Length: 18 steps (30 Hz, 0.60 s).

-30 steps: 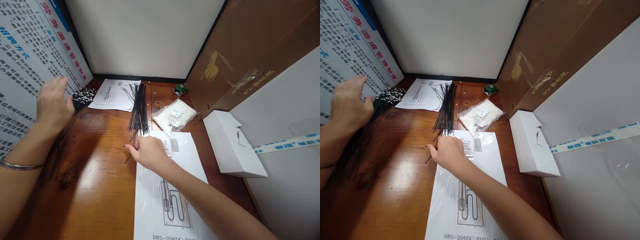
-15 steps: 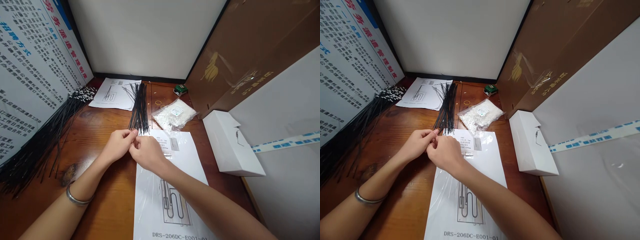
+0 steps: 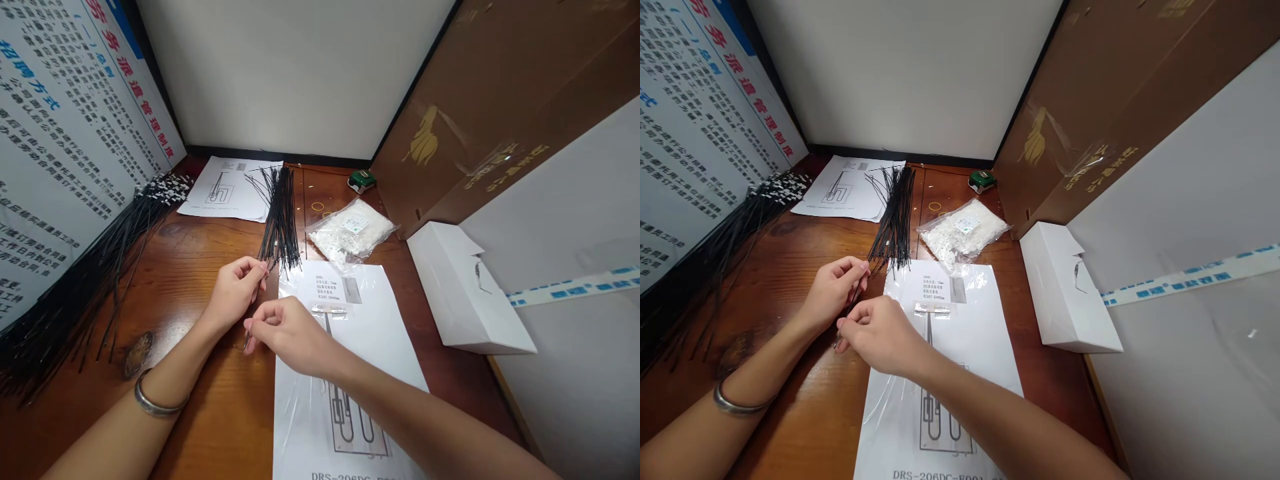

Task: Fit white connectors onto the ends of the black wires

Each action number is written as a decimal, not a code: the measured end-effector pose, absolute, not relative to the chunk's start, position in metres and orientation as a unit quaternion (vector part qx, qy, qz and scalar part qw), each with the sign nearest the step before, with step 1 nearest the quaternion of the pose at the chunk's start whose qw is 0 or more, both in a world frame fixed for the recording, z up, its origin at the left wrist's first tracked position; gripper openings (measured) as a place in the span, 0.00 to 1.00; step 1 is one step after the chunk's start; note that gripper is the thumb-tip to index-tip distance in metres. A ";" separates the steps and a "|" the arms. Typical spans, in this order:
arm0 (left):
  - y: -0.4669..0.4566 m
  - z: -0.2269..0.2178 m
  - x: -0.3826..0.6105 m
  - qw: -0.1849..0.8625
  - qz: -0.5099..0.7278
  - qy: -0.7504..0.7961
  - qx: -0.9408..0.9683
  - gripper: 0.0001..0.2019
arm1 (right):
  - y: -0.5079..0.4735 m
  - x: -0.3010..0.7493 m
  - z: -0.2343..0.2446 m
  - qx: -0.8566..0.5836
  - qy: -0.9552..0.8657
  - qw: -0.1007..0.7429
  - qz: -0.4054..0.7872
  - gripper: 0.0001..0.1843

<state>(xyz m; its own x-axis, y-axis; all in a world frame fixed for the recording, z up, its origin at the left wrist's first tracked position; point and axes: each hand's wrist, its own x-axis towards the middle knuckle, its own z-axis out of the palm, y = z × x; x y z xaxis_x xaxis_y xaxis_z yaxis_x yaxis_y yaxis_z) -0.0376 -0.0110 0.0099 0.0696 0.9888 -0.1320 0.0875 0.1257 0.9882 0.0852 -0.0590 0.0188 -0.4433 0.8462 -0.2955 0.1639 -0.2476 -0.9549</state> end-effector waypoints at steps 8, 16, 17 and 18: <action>-0.007 0.003 -0.037 0.500 0.418 0.542 0.530 0.12 | -0.085 0.074 0.036 -0.426 -0.389 0.187 0.795 0.12; -0.008 0.004 -0.035 0.514 0.425 0.546 0.507 0.12 | -0.112 0.061 0.037 -0.416 -0.395 0.121 0.810 0.08; -0.008 0.005 -0.035 0.514 0.424 0.547 0.507 0.12 | -0.115 0.059 0.033 -0.418 -0.392 0.120 0.811 0.08; -0.008 0.006 -0.035 0.514 0.423 0.548 0.506 0.11 | -0.118 0.057 0.029 -0.421 -0.389 0.121 0.811 0.09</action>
